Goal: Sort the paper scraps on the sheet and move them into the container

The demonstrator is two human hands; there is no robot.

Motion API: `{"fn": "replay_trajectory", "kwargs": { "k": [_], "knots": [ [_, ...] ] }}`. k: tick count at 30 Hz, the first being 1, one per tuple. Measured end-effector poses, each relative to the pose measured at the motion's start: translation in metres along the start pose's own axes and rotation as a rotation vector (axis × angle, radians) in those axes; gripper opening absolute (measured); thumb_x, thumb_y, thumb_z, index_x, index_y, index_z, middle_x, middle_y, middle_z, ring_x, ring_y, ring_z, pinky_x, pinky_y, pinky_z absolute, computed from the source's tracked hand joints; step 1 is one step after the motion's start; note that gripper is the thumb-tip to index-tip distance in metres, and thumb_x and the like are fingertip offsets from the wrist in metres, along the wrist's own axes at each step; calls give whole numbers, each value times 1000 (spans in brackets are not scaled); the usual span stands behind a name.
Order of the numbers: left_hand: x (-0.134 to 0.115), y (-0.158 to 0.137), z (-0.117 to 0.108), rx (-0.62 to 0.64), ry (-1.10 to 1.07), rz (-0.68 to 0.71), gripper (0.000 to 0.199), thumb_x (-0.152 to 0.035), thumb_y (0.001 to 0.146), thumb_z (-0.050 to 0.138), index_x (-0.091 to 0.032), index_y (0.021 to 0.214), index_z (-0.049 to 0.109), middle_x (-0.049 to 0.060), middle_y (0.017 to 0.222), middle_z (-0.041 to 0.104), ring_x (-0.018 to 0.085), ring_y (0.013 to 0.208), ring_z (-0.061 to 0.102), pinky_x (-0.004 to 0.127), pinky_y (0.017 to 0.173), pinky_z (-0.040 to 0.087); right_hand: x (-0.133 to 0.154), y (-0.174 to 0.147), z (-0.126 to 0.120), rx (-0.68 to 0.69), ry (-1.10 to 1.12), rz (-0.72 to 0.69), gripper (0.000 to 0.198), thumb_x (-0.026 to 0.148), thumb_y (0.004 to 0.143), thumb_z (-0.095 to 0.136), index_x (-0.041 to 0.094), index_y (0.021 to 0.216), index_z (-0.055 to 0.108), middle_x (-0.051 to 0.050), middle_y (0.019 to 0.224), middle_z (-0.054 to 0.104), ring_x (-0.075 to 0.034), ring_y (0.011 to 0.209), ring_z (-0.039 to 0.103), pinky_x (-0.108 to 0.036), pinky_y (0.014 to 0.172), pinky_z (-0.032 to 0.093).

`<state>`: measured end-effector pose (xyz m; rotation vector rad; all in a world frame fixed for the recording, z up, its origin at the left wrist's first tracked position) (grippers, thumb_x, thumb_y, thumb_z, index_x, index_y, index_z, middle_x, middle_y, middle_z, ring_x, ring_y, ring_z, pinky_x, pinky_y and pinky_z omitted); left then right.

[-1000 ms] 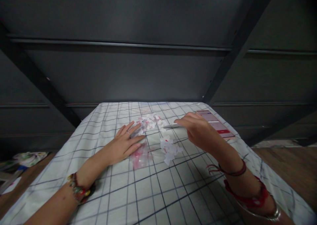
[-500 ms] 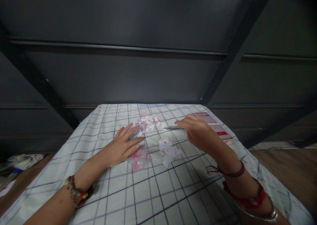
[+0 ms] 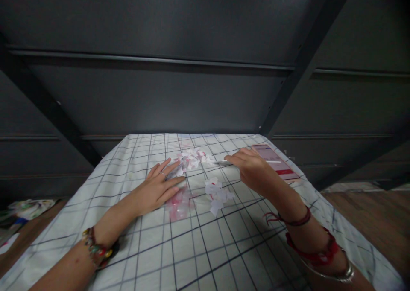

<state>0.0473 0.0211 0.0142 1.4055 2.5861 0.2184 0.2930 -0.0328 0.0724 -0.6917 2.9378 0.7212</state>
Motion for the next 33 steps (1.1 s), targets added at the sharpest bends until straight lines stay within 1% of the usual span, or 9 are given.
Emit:
{"fn": "replay_trajectory", "kwargs": {
  "k": [5, 9, 15, 21, 25, 27, 30, 33],
  "knots": [
    [0, 0, 0, 6, -1, -3, 41, -44, 96, 27, -29, 127, 49, 3, 149, 21, 33, 136, 11, 58, 106, 19, 2, 1, -9, 29, 166, -23, 43, -7, 67, 32, 18, 85, 63, -3, 76, 62, -16, 78, 51, -31, 75, 40],
    [1, 0, 1, -5, 5, 0, 40, -43, 96, 27, -30, 127, 49, 2, 149, 21, 32, 136, 11, 57, 106, 19, 3, 2, -13, 52, 201, -33, 40, -6, 67, 33, 18, 80, 61, -2, 72, 60, -15, 75, 50, -29, 73, 39],
    [1, 1, 0, 5, 0, -10, 40, -44, 96, 28, -30, 126, 50, 2, 149, 22, 33, 135, 12, 57, 106, 20, 6, 2, -15, 35, 193, 3, 42, -6, 68, 31, 18, 85, 62, -4, 74, 60, -16, 77, 50, -30, 76, 38],
    [1, 1, 1, 11, 10, -15, 41, -43, 96, 27, -28, 126, 50, 5, 148, 22, 34, 135, 12, 58, 105, 20, 10, 2, -19, 25, 303, -32, 42, -6, 70, 33, 18, 87, 62, -3, 73, 59, -16, 78, 50, -29, 73, 39],
    [0, 1, -1, 17, 0, -6, 40, -42, 96, 27, -28, 127, 50, 5, 148, 22, 34, 135, 12, 59, 105, 20, 15, 5, -15, 114, 249, -15, 40, -6, 68, 33, 17, 83, 62, -5, 73, 58, -17, 78, 50, -30, 72, 40],
    [-1, 1, -2, 20, -7, -7, 40, -42, 96, 28, -29, 127, 49, 4, 149, 22, 33, 135, 12, 58, 105, 20, 16, 6, -13, 137, 213, 2, 41, -7, 68, 32, 16, 85, 62, -5, 74, 58, -18, 79, 49, -32, 73, 40],
    [0, 1, -2, 25, -8, -18, 40, -43, 96, 28, -30, 128, 49, 3, 149, 22, 33, 136, 11, 58, 106, 19, 17, 6, -13, 128, 207, 5, 43, -8, 68, 31, 15, 89, 61, -6, 75, 58, -18, 80, 49, -32, 74, 39],
    [1, 1, -1, 27, -6, -30, 40, -43, 96, 28, -29, 127, 50, 3, 149, 22, 34, 136, 11, 57, 105, 19, 16, 5, -13, 95, 229, -3, 43, -7, 69, 31, 16, 89, 62, -5, 75, 58, -18, 78, 49, -31, 73, 40]
  ]
}}
Point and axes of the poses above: each hand's wrist, its own y-axis towards the middle knuckle, its own z-axis out of the palm, x = y × z, the point moved 4 cm from there along y, towards the middle knuckle
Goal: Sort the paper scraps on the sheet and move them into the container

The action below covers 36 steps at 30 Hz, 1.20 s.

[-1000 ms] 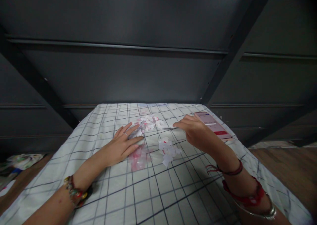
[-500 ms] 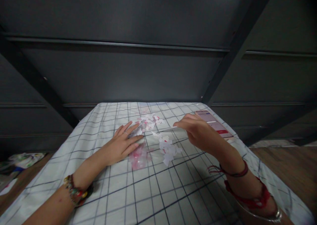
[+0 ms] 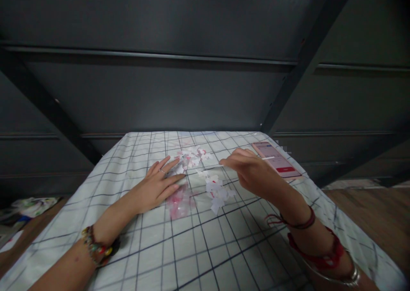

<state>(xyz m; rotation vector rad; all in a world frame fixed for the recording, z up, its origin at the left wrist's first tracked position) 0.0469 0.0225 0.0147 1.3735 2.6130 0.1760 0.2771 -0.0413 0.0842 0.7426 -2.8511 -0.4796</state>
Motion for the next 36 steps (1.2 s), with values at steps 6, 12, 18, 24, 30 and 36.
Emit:
{"fn": "replay_trajectory", "kwargs": {
  "k": [6, 12, 18, 24, 30, 36],
  "knots": [
    [-1, 0, -1, 0, 5, 5, 42, -44, 96, 27, -28, 127, 51, 4, 148, 24, 33, 135, 12, 57, 106, 18, 2, 1, 2, 19, 8, -38, 43, -7, 69, 32, 16, 91, 62, -5, 75, 60, -18, 78, 49, -31, 72, 40],
    [-1, 0, -1, 0, 13, 4, 43, -44, 96, 26, -27, 127, 51, 7, 147, 24, 34, 135, 13, 58, 104, 20, -1, 1, 3, -34, -45, 2, 43, -6, 71, 31, 15, 92, 62, -7, 77, 60, -19, 81, 50, -32, 73, 39],
    [0, -1, -1, -16, 11, 4, 42, -44, 96, 28, -27, 126, 51, 5, 148, 25, 34, 135, 12, 58, 105, 20, -2, -1, 2, -32, 25, -42, 39, -5, 69, 33, 18, 81, 62, -4, 71, 58, -16, 75, 49, -30, 71, 38],
    [-2, 0, -2, -1, 15, 0, 45, -45, 96, 25, -25, 126, 52, 7, 148, 24, 34, 135, 13, 59, 105, 19, -7, -4, -3, -119, 61, -70, 40, -5, 71, 35, 18, 86, 64, -2, 72, 58, -15, 75, 50, -30, 71, 37],
    [-1, 0, -2, -10, 30, 9, 45, -44, 96, 25, -25, 126, 52, 8, 148, 24, 34, 135, 12, 59, 104, 20, -15, -6, -5, -175, 72, -85, 38, -5, 71, 36, 20, 78, 64, -2, 73, 60, -15, 75, 50, -30, 71, 37],
    [-1, 0, -3, -19, 39, 13, 42, -42, 96, 27, -26, 126, 52, 7, 148, 24, 34, 136, 11, 58, 104, 21, -15, -6, -4, -172, 106, -88, 41, -6, 69, 35, 21, 79, 65, -1, 75, 62, -14, 76, 53, -30, 73, 37]
  ]
}}
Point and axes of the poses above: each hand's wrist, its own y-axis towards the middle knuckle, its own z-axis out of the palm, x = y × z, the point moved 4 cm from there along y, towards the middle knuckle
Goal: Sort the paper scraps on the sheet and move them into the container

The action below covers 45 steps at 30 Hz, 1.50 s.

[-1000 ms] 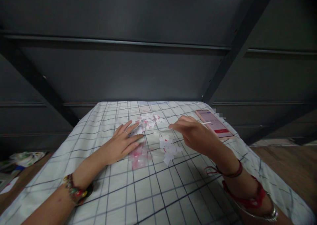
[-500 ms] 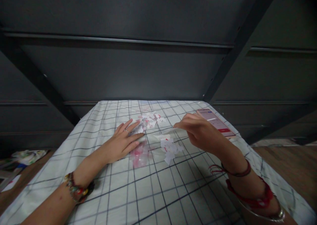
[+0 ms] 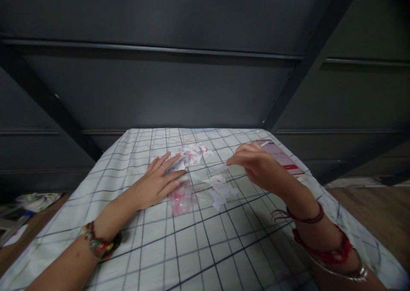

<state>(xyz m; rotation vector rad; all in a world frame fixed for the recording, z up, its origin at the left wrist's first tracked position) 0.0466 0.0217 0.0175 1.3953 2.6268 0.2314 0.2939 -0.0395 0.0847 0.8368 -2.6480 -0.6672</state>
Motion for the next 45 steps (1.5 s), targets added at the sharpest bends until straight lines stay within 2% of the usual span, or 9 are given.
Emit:
{"fn": "replay_trajectory", "kwargs": {
  "k": [5, 11, 15, 20, 23, 28, 34, 39, 45],
  "knots": [
    [-1, 0, -1, 7, -5, -1, 43, -42, 96, 26, -26, 126, 52, 7, 148, 24, 34, 136, 12, 58, 105, 20, -1, 0, -8, -77, -37, -43, 40, -6, 68, 36, 22, 75, 63, 0, 72, 63, -14, 75, 55, -29, 70, 37],
    [-2, 1, -2, 16, -6, -18, 44, -43, 96, 25, -25, 126, 52, 7, 148, 24, 34, 136, 11, 58, 104, 20, -1, 0, -3, -28, -24, -40, 41, -7, 67, 35, 21, 74, 63, 1, 72, 63, -13, 74, 54, -28, 71, 37],
    [-2, 0, -3, 21, -6, -20, 43, -43, 96, 26, -26, 127, 51, 6, 148, 24, 34, 136, 11, 57, 105, 19, -2, 1, -1, -69, -125, -8, 40, -6, 71, 34, 20, 80, 63, -1, 76, 64, -16, 79, 53, -30, 72, 37],
    [-2, -1, -5, -1, -2, -32, 43, -43, 96, 26, -26, 126, 52, 6, 147, 27, 33, 136, 12, 57, 106, 19, 5, 6, 14, 66, -275, 71, 47, -10, 67, 32, 17, 91, 63, -5, 80, 64, -19, 82, 51, -33, 73, 35],
    [-1, 0, -6, -11, 12, -51, 43, -43, 96, 27, -26, 125, 53, 7, 146, 28, 33, 135, 14, 58, 105, 20, 10, 8, 16, 135, -201, 87, 47, -11, 65, 32, 18, 85, 64, -4, 76, 62, -17, 78, 50, -31, 73, 35],
    [0, 1, -8, -32, 35, -81, 46, -44, 95, 25, -23, 122, 56, 9, 144, 31, 35, 134, 16, 58, 105, 20, 11, 8, 14, 65, -191, 85, 48, -9, 69, 33, 18, 94, 64, -4, 78, 62, -17, 81, 50, -31, 74, 35],
    [0, 1, -8, -32, 42, -80, 46, -43, 96, 24, -22, 123, 56, 10, 144, 31, 35, 134, 16, 57, 104, 22, 13, 9, 23, 159, -138, 68, 47, -10, 65, 33, 15, 91, 64, -5, 78, 62, -18, 79, 50, -32, 74, 36],
    [0, 1, -7, -24, 41, -78, 47, -44, 95, 24, -22, 122, 55, 10, 144, 31, 35, 134, 16, 57, 105, 21, 14, 10, 16, 90, -177, 83, 46, -8, 67, 32, 17, 89, 64, -5, 78, 62, -18, 79, 49, -32, 73, 37],
    [1, 1, -7, -27, 18, -82, 46, -45, 95, 25, -24, 121, 56, 8, 145, 31, 34, 134, 16, 58, 104, 22, 16, 10, 22, 140, -111, 55, 45, -8, 66, 33, 16, 88, 64, -5, 76, 62, -18, 78, 50, -32, 73, 38]
  ]
}}
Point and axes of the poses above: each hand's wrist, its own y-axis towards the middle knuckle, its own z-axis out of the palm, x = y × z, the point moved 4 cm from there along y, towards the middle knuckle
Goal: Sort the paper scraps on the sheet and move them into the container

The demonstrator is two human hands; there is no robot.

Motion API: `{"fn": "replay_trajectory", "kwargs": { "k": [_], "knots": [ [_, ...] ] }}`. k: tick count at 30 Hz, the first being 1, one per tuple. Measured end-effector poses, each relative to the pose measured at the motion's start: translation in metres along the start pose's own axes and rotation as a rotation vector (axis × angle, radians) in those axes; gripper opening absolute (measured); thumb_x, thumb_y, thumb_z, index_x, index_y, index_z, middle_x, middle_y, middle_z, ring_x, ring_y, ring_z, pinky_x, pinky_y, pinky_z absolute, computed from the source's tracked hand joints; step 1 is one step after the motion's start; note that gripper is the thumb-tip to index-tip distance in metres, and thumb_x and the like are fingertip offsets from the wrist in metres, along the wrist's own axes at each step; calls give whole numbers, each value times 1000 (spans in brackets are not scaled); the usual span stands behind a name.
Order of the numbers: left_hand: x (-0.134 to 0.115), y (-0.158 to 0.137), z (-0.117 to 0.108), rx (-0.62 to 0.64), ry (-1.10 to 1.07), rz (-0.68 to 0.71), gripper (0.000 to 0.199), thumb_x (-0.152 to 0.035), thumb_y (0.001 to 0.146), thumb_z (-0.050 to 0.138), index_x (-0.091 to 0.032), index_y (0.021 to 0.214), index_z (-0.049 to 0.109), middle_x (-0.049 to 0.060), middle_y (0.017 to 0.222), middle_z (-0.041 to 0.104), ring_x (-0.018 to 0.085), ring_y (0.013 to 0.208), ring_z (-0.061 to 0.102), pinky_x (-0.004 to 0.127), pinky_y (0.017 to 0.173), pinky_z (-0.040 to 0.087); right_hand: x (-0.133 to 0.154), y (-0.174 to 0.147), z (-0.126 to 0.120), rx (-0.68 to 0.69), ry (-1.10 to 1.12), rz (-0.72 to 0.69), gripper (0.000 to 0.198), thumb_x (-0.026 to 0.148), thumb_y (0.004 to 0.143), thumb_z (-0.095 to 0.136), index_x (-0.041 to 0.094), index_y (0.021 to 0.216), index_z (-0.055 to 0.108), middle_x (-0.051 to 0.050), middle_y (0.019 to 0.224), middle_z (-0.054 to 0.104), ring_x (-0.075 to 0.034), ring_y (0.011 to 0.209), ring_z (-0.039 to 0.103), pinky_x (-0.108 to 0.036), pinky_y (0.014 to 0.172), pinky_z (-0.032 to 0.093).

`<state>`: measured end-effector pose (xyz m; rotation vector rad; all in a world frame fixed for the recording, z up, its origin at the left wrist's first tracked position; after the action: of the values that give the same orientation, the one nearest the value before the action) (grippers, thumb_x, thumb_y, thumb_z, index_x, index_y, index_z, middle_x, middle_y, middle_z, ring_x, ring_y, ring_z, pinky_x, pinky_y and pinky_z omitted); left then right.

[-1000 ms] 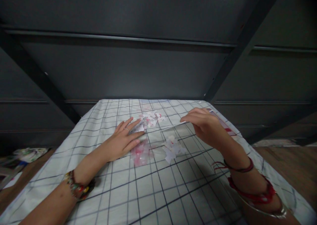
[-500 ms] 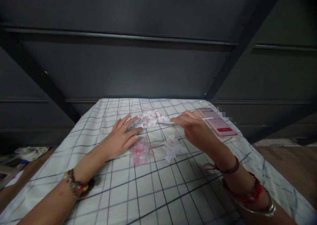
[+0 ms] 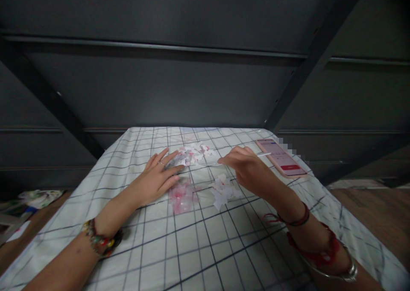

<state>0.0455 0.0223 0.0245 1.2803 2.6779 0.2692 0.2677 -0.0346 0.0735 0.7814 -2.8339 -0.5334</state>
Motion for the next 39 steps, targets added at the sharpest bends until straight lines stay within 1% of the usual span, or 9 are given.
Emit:
{"fn": "replay_trajectory", "kwargs": {
  "k": [4, 9, 14, 20, 24, 26, 30, 34, 39],
  "knots": [
    [-1, 1, -1, 3, 9, 7, 44, -44, 95, 26, -24, 122, 55, 7, 145, 31, 34, 135, 16, 58, 104, 21, 0, 0, -1, -51, -33, 20, 46, -9, 66, 33, 17, 90, 64, -6, 78, 63, -19, 80, 50, -33, 73, 38],
    [-3, 1, -1, 17, 6, 9, 46, -44, 95, 24, -23, 123, 55, 9, 146, 29, 35, 135, 14, 58, 105, 20, 0, 2, 5, 45, -56, 34, 44, -9, 66, 33, 15, 87, 64, -6, 78, 62, -19, 81, 50, -34, 74, 37],
    [-2, 1, 0, 19, 2, 9, 45, -44, 95, 27, -24, 123, 54, 7, 146, 29, 35, 135, 14, 58, 105, 20, -1, 1, -1, -41, -45, 27, 43, -7, 64, 34, 17, 85, 63, -6, 75, 61, -18, 79, 49, -32, 72, 37],
    [-2, 1, 0, 12, 2, 21, 43, -43, 95, 28, -25, 123, 54, 6, 146, 29, 34, 135, 15, 58, 105, 21, 0, 0, 2, 0, -16, 13, 43, -7, 66, 34, 17, 85, 64, -5, 73, 61, -18, 77, 49, -32, 72, 37],
    [-1, 0, 0, 13, 14, 19, 44, -43, 95, 27, -24, 124, 54, 8, 146, 28, 35, 135, 15, 58, 105, 20, -1, -2, -7, -71, -32, 36, 41, -6, 67, 34, 17, 84, 64, -5, 75, 61, -18, 77, 50, -31, 71, 38],
    [-2, 0, 1, 17, 18, 21, 45, -43, 95, 26, -23, 124, 54, 9, 147, 27, 35, 135, 14, 58, 105, 19, -1, -2, -8, -72, -53, 41, 41, -5, 67, 34, 16, 83, 64, -6, 74, 61, -19, 77, 50, -32, 70, 38],
    [-2, 0, 0, 23, 5, 13, 45, -44, 95, 26, -23, 125, 54, 9, 147, 27, 36, 135, 14, 59, 105, 19, 8, -2, -5, -1, -26, -18, 42, -6, 64, 34, 15, 83, 65, -6, 70, 60, -18, 71, 49, -31, 68, 37],
    [-2, 0, 0, 18, 0, 3, 44, -43, 95, 26, -24, 124, 54, 8, 146, 29, 35, 135, 15, 60, 104, 20, 17, -3, -10, -37, -16, -91, 42, -6, 68, 34, 15, 90, 64, -5, 72, 60, -17, 70, 49, -30, 65, 37],
    [-1, 0, -1, 15, 8, 2, 45, -44, 95, 26, -24, 123, 55, 9, 145, 30, 36, 135, 15, 59, 104, 21, 11, -5, -14, -20, -113, -14, 42, -7, 62, 34, 14, 83, 64, -5, 67, 58, -17, 67, 48, -30, 63, 36]
  ]
}}
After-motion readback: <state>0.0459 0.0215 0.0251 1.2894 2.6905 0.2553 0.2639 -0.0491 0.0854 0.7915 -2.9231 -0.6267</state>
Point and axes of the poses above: each hand's wrist, its own y-axis towards the middle knuckle, its own z-axis out of the palm, x = y × z, the point moved 4 cm from there along y, towards the middle knuckle
